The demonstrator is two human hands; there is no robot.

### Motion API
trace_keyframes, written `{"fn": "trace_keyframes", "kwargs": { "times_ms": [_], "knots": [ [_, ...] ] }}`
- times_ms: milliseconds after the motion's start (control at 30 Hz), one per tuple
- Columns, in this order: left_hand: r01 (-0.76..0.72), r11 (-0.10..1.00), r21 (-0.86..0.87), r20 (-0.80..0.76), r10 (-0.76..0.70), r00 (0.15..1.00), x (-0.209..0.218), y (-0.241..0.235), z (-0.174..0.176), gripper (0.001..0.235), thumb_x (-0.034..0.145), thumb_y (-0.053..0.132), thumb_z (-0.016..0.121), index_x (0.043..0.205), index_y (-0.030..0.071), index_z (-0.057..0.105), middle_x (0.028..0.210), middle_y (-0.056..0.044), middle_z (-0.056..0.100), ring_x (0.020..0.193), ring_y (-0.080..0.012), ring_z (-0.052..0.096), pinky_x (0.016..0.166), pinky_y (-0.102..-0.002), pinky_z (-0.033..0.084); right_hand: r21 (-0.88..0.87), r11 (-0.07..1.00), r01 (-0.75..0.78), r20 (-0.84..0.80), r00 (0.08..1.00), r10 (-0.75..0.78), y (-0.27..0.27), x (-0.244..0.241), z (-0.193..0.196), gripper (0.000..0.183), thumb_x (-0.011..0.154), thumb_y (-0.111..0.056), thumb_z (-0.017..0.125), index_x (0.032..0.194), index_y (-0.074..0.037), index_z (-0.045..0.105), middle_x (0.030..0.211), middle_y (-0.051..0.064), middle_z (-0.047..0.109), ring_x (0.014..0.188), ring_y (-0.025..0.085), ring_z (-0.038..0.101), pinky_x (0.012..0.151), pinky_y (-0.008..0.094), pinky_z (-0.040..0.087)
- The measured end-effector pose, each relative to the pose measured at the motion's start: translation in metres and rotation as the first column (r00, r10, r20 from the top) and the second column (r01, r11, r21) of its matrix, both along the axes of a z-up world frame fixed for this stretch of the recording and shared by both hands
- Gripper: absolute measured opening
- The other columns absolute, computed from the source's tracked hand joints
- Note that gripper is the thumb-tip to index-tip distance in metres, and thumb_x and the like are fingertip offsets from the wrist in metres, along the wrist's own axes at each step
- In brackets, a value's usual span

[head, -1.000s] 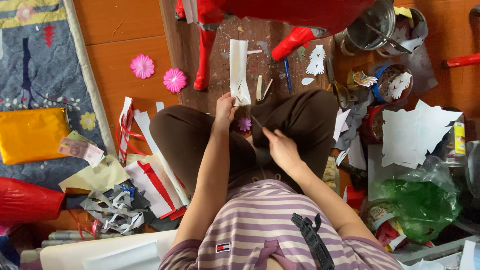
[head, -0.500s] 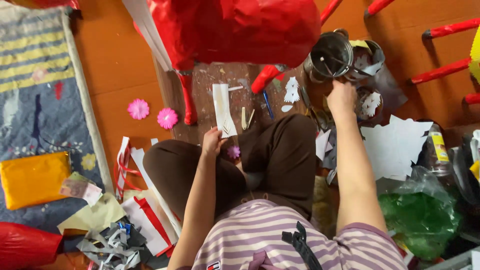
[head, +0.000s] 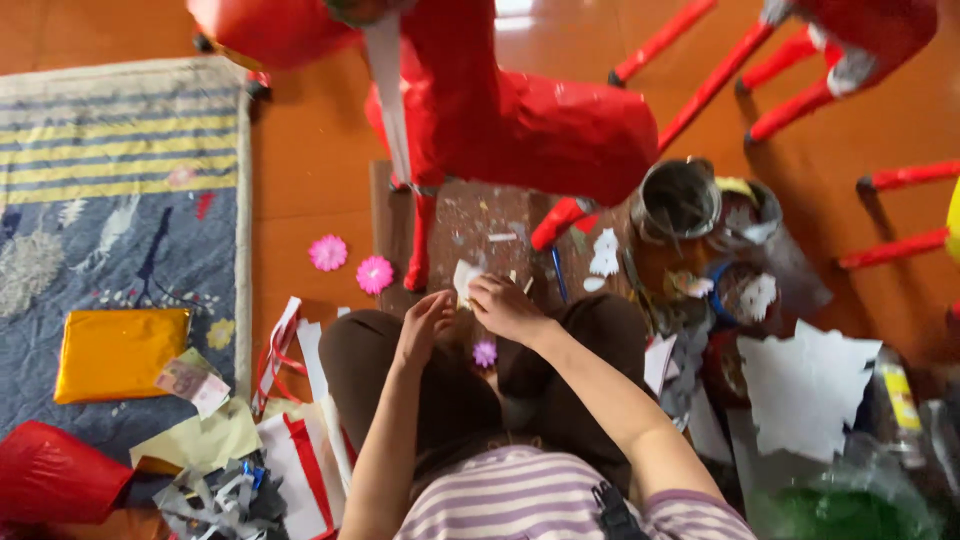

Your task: Assembling and decorating a red paper horse model using scissors, glue, and decorative paper strips.

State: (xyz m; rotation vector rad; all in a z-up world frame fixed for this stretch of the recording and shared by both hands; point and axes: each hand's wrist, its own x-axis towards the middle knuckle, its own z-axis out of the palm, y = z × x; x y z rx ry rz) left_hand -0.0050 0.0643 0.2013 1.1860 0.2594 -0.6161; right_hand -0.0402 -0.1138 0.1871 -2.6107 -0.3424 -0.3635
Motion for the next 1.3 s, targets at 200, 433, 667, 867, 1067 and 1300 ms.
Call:
{"fn": "trace_keyframes", "kwargs": {
  "times_ms": [200,433,667,867,1067,1300],
  "knots": [
    [0.496,0.862,0.107,0.441,-0.489,0.753,0.013,0.038,0.081,0.097,0.068,0.003,0.086,0.151,0.015,0.036,0.155,-0.016,0.031,0.146,-0.0335,0.012,0.116,-0.056,0.002,0.427,0.883,-0.195,-0.38,0.847,0.371,-0.005,-0.016,0.215,0.006,0.084,-0.013,0.066,0.088,-0.01,0.062,0.08,0.009,0.064,0.076,0.024,0.064,0.07,0.037,0.05],
    [0.615,0.767,-0.182,0.43,-0.5,0.752,0.018,0.058,0.096,0.073,0.077,0.016,0.082,0.141,0.006,0.049,0.121,-0.013,0.063,0.116,-0.0174,0.051,0.106,-0.038,0.038,0.47,0.882,-0.037,-0.345,0.912,0.222,-0.04,-0.003,0.31,0.005,0.081,-0.012,0.071,0.086,-0.011,0.069,0.065,0.0,0.06,0.061,0.011,0.052,0.056,0.028,0.045],
    [0.364,0.925,-0.11,0.398,-0.294,0.869,0.025,0.053,0.158,0.023,0.073,0.0,0.081,0.095,0.001,0.072,0.076,-0.006,0.07,0.059,-0.0106,0.061,0.054,-0.024,0.047,0.694,0.718,-0.05,-0.154,0.964,0.216,-0.048,-0.008,0.365,0.006,0.086,-0.006,0.067,0.087,-0.002,0.07,0.068,0.008,0.061,0.058,0.012,0.048,0.055,0.024,0.041],
    [0.113,0.987,-0.111,0.567,-0.03,0.823,0.06,0.07,0.227,0.012,0.087,0.009,0.071,0.095,0.0,0.072,0.073,-0.007,0.066,0.061,-0.0119,0.057,0.056,-0.025,0.045,0.731,0.68,-0.055,0.081,0.997,-0.007,-0.076,0.001,0.361,0.006,0.089,-0.006,0.071,0.091,-0.003,0.067,0.07,0.002,0.055,0.063,0.006,0.046,0.059,0.02,0.041],
    [-0.167,0.977,-0.131,0.713,0.21,0.669,0.069,0.063,0.297,0.01,0.085,0.003,0.074,0.093,-0.002,0.072,0.075,-0.014,0.071,0.071,-0.0173,0.068,0.072,-0.033,0.059,0.773,0.627,-0.098,0.212,0.971,-0.109,-0.103,0.023,0.354,0.031,0.089,-0.007,0.073,0.116,-0.006,0.058,0.074,0.0,0.056,0.064,0.003,0.05,0.062,0.016,0.044],
    [-0.094,0.973,-0.209,0.899,0.229,0.373,0.077,0.054,0.362,0.05,0.093,0.002,0.068,0.138,0.002,0.047,0.092,-0.02,0.065,0.08,-0.0243,0.067,0.077,-0.038,0.06,0.793,0.602,-0.092,0.241,0.955,-0.171,-0.103,0.028,0.402,0.042,0.093,-0.008,0.066,0.134,-0.015,0.056,0.078,-0.003,0.056,0.062,0.0,0.051,0.055,0.014,0.045]
  ]
}}
